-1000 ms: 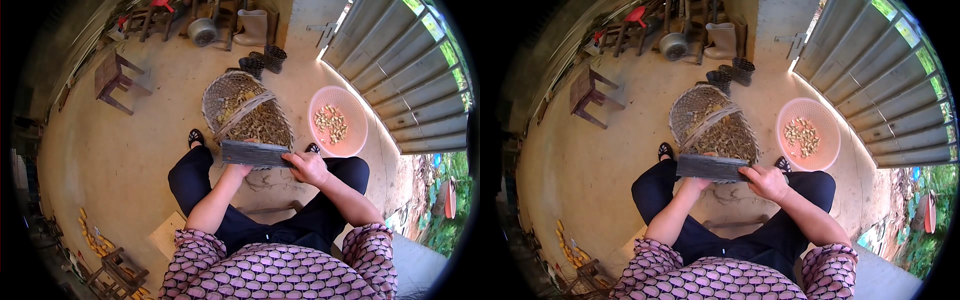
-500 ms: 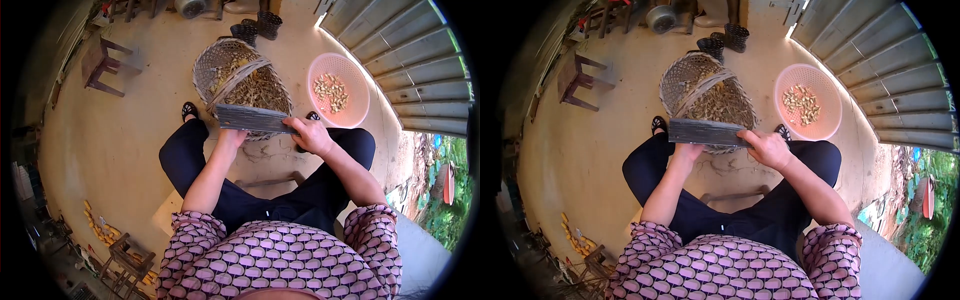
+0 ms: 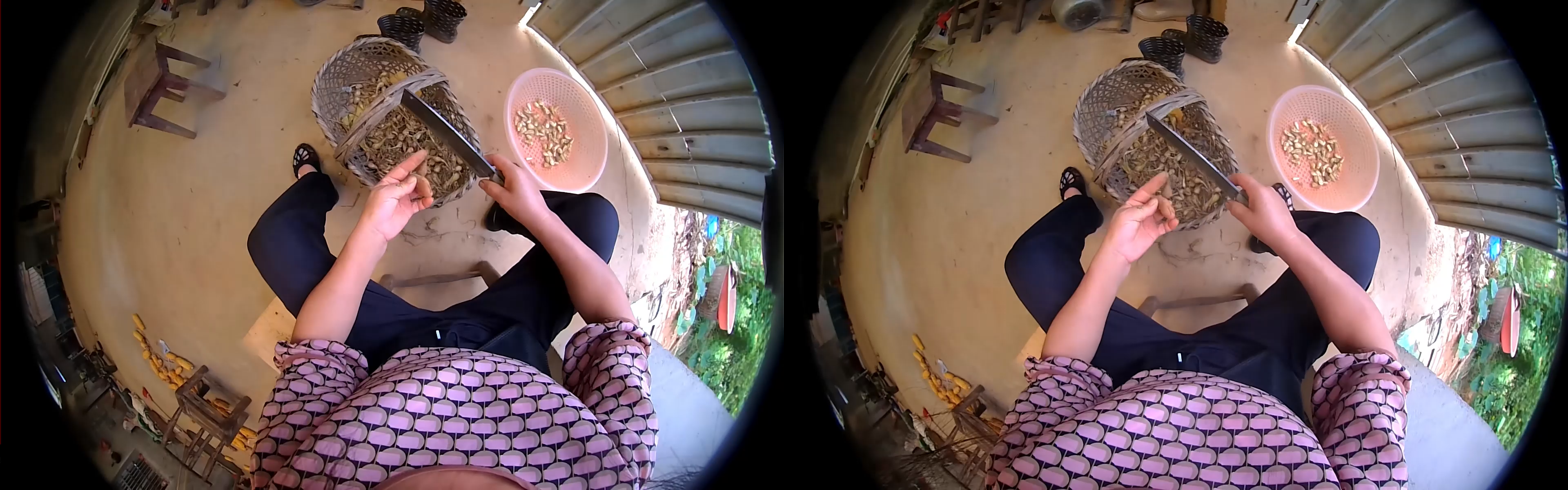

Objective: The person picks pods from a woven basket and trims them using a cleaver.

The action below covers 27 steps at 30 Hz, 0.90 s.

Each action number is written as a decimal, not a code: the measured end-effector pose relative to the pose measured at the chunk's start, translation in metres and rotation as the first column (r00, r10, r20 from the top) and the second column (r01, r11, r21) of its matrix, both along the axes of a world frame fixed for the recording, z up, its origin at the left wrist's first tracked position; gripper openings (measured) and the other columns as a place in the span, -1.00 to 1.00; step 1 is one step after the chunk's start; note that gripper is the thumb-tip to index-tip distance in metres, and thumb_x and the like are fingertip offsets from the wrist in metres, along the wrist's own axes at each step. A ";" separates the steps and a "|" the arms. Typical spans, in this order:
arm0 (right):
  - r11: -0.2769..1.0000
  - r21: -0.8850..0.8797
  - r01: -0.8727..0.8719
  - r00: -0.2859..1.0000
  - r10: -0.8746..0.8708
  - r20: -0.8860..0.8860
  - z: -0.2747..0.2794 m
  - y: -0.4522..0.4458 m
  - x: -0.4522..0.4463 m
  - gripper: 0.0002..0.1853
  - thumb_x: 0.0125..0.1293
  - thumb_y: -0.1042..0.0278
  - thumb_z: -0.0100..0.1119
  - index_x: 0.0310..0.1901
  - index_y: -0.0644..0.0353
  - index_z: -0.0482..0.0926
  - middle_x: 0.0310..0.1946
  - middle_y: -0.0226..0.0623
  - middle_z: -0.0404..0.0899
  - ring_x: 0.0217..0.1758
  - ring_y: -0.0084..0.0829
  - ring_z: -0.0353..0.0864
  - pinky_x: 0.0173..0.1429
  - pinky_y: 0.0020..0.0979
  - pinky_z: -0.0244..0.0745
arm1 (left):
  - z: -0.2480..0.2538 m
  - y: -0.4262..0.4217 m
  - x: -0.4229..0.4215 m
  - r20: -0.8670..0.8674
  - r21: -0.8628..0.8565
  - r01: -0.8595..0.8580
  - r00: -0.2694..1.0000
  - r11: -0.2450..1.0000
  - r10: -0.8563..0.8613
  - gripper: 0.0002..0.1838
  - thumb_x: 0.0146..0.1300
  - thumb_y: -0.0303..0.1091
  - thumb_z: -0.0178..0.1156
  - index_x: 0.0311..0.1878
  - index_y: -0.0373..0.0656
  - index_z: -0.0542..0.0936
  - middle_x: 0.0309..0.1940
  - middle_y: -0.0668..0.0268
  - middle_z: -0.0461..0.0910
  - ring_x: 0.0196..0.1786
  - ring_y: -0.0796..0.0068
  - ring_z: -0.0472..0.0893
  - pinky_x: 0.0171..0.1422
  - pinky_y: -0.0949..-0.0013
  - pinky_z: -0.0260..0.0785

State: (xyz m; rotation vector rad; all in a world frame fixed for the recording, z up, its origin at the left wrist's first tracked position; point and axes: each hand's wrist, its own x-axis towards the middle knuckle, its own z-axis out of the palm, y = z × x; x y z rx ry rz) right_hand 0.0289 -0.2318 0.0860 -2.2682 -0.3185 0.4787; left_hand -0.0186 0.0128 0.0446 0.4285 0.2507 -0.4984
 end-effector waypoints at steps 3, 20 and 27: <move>0.999 0.050 0.008 0.999 -0.005 -0.052 0.008 0.008 0.001 -0.61 0.07 0.31 0.18 -0.03 0.18 0.43 -0.55 -0.07 0.49 -0.42 -0.11 0.53 -0.29 -0.25 0.38 | -0.018 -0.002 0.000 0.005 0.127 -0.054 0.999 0.990 0.054 -0.76 0.22 -0.59 -0.04 -0.07 -0.28 0.50 -0.31 0.18 0.57 -0.20 0.37 0.58 -0.06 0.33 0.44; 0.981 0.100 0.163 0.984 -0.155 -0.090 0.003 -0.027 -0.004 -0.61 0.08 0.35 0.19 -0.02 0.21 0.42 -0.42 -0.06 0.51 -0.34 -0.11 0.52 -0.20 -0.29 0.41 | -0.155 -0.007 0.052 -0.113 0.954 0.111 0.994 0.278 -0.007 -0.83 0.08 -0.62 0.06 -0.27 -0.22 0.58 -0.44 0.34 0.56 -0.43 0.49 0.53 -0.37 0.47 0.33; 0.988 0.031 0.151 0.982 -0.146 -0.117 0.005 -0.034 -0.002 -0.63 0.09 0.35 0.19 -0.03 0.14 0.42 -0.63 -0.11 0.43 -0.54 -0.12 0.49 -0.39 -0.24 0.36 | -0.204 -0.050 0.044 -0.167 0.892 -0.025 0.909 -0.451 -0.381 -0.75 -0.02 -0.58 0.04 -0.26 -0.09 0.56 -0.16 0.17 0.51 -0.17 0.08 0.54 -0.16 0.14 0.39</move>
